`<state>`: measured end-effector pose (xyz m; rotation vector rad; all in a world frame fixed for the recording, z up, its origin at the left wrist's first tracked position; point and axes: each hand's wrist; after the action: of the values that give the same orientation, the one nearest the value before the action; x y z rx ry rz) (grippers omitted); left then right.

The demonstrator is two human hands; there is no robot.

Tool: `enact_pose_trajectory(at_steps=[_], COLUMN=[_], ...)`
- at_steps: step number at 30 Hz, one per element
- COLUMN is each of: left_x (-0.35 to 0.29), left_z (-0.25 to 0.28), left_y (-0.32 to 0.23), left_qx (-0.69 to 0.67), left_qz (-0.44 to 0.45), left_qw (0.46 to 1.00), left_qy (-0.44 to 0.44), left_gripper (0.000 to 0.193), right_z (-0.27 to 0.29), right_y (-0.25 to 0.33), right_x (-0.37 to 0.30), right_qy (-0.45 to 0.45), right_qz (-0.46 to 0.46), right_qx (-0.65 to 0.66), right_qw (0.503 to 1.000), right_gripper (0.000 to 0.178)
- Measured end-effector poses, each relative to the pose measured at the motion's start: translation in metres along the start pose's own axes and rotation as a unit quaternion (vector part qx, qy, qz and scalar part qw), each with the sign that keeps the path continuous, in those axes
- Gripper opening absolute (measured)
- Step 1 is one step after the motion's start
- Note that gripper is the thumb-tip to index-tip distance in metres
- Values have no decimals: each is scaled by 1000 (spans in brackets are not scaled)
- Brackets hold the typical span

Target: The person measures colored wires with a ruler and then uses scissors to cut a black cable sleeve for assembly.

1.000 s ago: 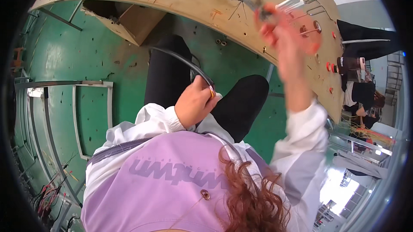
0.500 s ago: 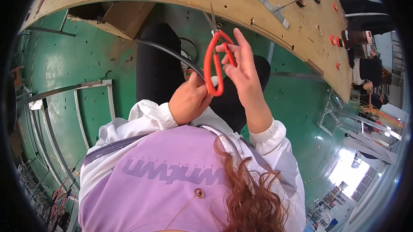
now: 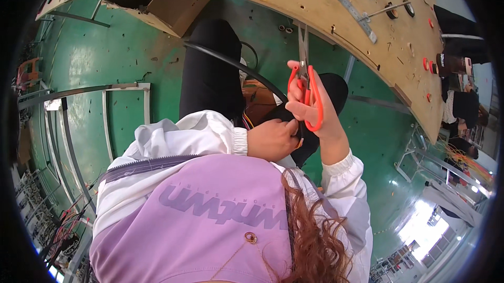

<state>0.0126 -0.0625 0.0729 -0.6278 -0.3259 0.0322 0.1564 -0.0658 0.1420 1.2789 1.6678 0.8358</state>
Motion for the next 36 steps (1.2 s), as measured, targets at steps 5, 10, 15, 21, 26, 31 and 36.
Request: enact_pose_trajectory(at_steps=[5, 10, 15, 21, 26, 31, 36], left_x=[8, 24, -36, -153, -145, -131, -106], left_z=[-8, -34, 22, 100, 104, 101, 96], left_y=[-6, -5, 27, 115, 145, 135, 87], left_qx=[-36, -5, -239, 10, 78, 132, 77], left_qz=[-25, -81, 7, 339, 276, 298, 321], left_qw=[999, 994, 969, 863, 936, 930, 911], left_qy=[-1, 72, 57, -374, -205, -169, -248], left_gripper=[16, 22, 29, 32, 38, 16, 19], right_z=[-4, -10, 25, 111, 149, 217, 176], right_y=[-21, -43, -16, 19, 1, -47, -60], right_x=[13, 36, -22, -154, -207, -260, -201], right_qy=[-97, -65, -198, -371, -415, -507, -498], right_qz=[52, -181, -20, -21, -125, -101, 51], right_qx=[-455, -274, -376, -280, -368, -455, -550], right_qw=[883, 942, 905, 885, 823, 725, 669], right_gripper=[39, 33, 41, 19, 14, 24, 24])
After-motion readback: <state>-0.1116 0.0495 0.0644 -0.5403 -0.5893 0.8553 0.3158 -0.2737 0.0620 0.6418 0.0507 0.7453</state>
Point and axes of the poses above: each hand's wrist, its own x-axis towards the middle knuckle, its own z-axis out of the back of the hand, y = z × x, and after that the axes turned 1 degree about -x, right-handed
